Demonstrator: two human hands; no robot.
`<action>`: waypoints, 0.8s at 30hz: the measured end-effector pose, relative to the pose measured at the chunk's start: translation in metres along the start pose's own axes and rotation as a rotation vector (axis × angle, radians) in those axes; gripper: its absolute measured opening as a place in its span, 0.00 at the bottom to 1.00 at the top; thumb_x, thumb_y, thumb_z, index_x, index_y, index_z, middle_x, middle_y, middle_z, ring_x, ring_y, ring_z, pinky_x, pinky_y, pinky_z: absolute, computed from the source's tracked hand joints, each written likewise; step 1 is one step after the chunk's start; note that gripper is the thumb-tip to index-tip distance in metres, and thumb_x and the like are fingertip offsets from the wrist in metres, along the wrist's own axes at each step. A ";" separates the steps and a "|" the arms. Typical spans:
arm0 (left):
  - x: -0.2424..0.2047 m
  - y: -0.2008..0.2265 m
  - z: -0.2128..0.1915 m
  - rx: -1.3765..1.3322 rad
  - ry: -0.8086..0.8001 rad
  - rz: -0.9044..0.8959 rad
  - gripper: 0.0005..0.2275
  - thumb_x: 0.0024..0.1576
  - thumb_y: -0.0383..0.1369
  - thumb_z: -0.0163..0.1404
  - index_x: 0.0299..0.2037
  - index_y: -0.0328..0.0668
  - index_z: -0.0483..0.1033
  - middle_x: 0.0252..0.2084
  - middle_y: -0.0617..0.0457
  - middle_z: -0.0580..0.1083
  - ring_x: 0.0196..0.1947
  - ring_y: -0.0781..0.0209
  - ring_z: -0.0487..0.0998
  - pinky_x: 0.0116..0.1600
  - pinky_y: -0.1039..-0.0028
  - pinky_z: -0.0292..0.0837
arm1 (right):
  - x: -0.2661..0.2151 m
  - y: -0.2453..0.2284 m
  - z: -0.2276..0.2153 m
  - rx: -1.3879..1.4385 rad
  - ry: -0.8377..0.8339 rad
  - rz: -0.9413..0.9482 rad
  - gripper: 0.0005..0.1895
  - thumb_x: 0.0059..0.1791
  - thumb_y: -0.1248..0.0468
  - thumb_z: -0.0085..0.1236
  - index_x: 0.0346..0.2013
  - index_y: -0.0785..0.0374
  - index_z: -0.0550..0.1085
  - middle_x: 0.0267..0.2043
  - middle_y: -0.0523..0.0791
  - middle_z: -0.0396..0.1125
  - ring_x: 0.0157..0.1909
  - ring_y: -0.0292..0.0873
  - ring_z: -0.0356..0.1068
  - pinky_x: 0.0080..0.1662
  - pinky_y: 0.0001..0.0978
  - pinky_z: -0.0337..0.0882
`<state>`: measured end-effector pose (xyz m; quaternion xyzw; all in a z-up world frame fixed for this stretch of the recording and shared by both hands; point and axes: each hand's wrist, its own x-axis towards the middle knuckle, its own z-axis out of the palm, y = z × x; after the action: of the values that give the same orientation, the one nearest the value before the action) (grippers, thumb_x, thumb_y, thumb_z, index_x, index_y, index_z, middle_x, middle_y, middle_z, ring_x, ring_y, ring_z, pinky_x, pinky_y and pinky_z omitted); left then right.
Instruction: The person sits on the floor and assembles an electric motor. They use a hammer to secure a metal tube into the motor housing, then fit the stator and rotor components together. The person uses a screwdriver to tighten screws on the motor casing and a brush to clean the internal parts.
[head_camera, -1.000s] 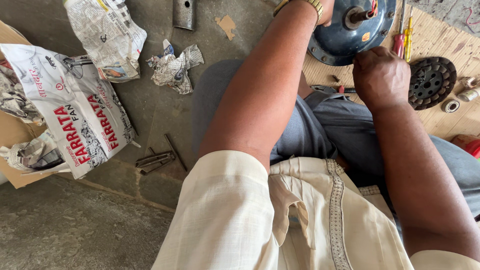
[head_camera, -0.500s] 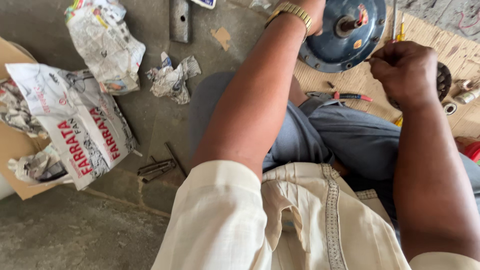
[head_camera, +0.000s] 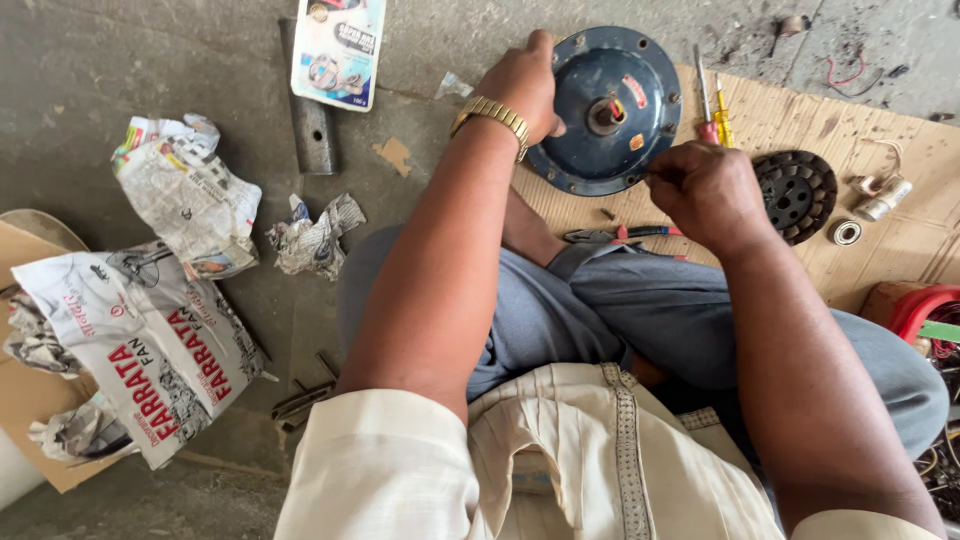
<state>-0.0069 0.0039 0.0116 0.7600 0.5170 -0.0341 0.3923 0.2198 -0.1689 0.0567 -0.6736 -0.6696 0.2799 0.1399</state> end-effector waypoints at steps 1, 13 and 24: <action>-0.002 0.001 0.000 -0.002 0.000 -0.008 0.40 0.40 0.34 0.73 0.61 0.39 0.59 0.54 0.33 0.74 0.57 0.35 0.75 0.59 0.56 0.72 | 0.000 -0.001 0.000 0.015 0.002 0.011 0.08 0.48 0.64 0.65 0.39 0.64 0.81 0.36 0.51 0.75 0.36 0.50 0.76 0.43 0.40 0.75; -0.008 0.010 -0.011 -0.030 -0.078 -0.079 0.43 0.41 0.34 0.72 0.65 0.44 0.55 0.61 0.33 0.68 0.60 0.34 0.72 0.62 0.56 0.70 | -0.011 0.017 -0.035 -0.260 0.058 0.465 0.08 0.46 0.58 0.68 0.35 0.58 0.84 0.33 0.52 0.76 0.35 0.56 0.75 0.43 0.46 0.74; -0.003 0.007 -0.009 -0.041 -0.092 -0.068 0.42 0.42 0.33 0.72 0.64 0.41 0.55 0.61 0.33 0.68 0.60 0.35 0.72 0.63 0.58 0.70 | -0.001 -0.011 -0.016 0.001 0.062 0.001 0.06 0.48 0.64 0.64 0.38 0.63 0.80 0.37 0.50 0.74 0.36 0.53 0.75 0.43 0.44 0.75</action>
<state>-0.0059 0.0067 0.0229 0.7313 0.5246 -0.0719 0.4299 0.2201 -0.1659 0.0758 -0.6822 -0.6645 0.2592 0.1609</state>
